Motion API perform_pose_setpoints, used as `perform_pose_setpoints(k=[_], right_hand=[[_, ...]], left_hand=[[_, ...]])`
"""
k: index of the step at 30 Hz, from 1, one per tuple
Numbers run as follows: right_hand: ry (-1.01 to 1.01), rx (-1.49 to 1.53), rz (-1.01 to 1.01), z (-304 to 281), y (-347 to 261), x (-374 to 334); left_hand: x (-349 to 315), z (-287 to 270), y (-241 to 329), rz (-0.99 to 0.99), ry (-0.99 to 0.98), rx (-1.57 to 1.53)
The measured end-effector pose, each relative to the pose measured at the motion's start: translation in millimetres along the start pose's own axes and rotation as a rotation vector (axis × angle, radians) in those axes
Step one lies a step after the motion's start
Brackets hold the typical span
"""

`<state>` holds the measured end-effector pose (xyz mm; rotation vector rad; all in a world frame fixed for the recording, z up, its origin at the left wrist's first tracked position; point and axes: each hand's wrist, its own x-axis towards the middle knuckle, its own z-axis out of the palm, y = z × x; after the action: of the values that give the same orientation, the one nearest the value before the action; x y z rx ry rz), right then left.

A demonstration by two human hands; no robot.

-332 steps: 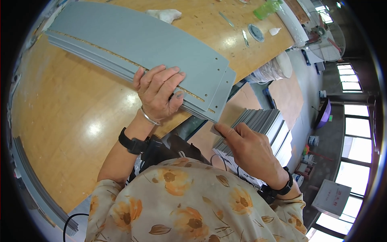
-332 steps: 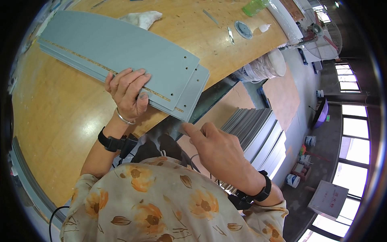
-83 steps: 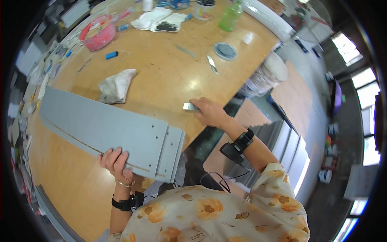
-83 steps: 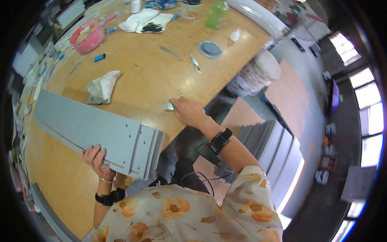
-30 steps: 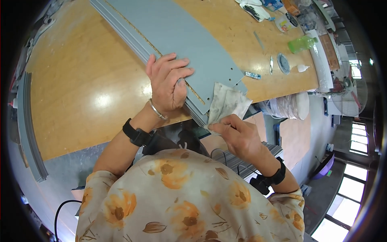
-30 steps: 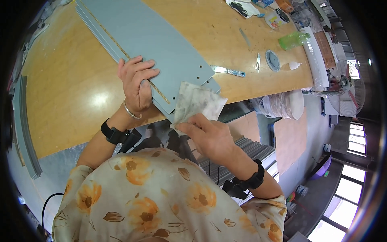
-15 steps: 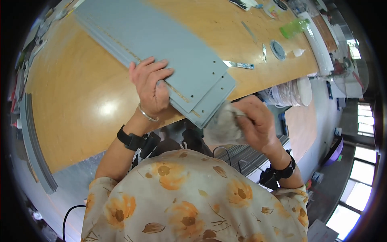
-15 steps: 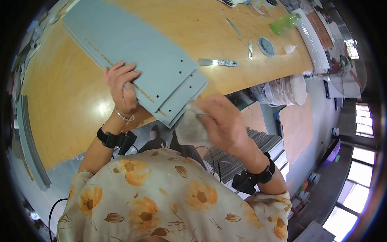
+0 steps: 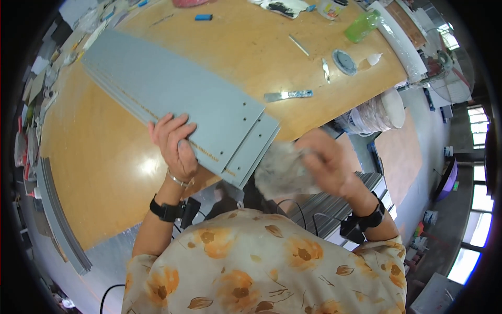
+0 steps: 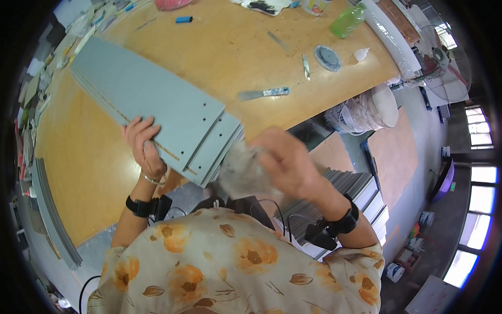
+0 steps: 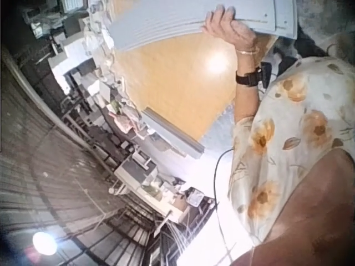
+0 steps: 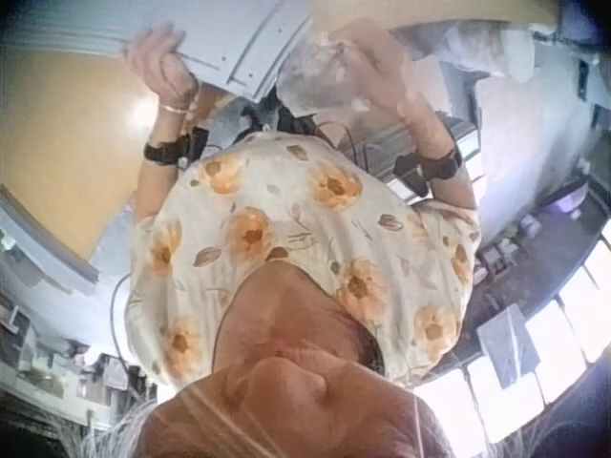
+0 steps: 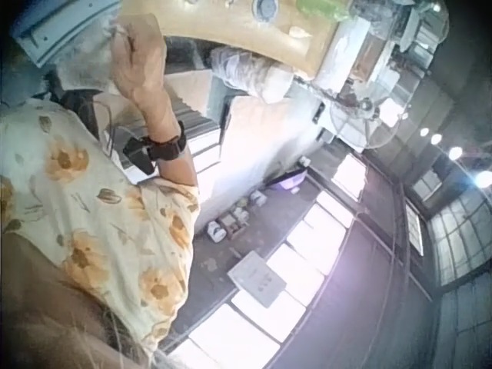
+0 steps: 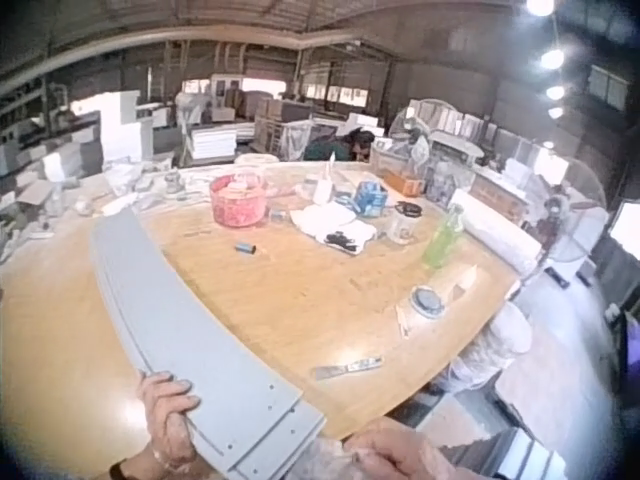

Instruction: Applying filler putty and cleaning the edges of grey furniture components using a scraper and a cloth.

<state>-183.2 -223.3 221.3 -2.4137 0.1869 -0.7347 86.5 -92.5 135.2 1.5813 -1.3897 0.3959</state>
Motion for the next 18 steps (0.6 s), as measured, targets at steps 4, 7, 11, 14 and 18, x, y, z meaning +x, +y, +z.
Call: perform_pose_setpoints(k=[4,7,11,14,18], right_hand=[[0.158,0.338,0.669,-38.5,9.2,13.6],[0.15,0.34,0.654,-42.4,23.0,16.0],[0.152,0.265,0.637,-49.0,40.8,22.5],[0.05,0.219,0.678,-70.9,82.4,25.1],[-0.022,0.031,0.821,-114.7,113.7,39.2]], left_hand=[[-0.7,-12.1,0.4,0.006,-0.081,0.042],[6.1,-29.7,3.6,0.013,-0.207,0.053],[12.0,-56.3,3.1,0.061,-0.32,0.032],[14.5,-71.1,0.0,0.006,-0.317,-0.012],[34.1,-109.7,16.0,-0.174,-0.358,-0.082]])
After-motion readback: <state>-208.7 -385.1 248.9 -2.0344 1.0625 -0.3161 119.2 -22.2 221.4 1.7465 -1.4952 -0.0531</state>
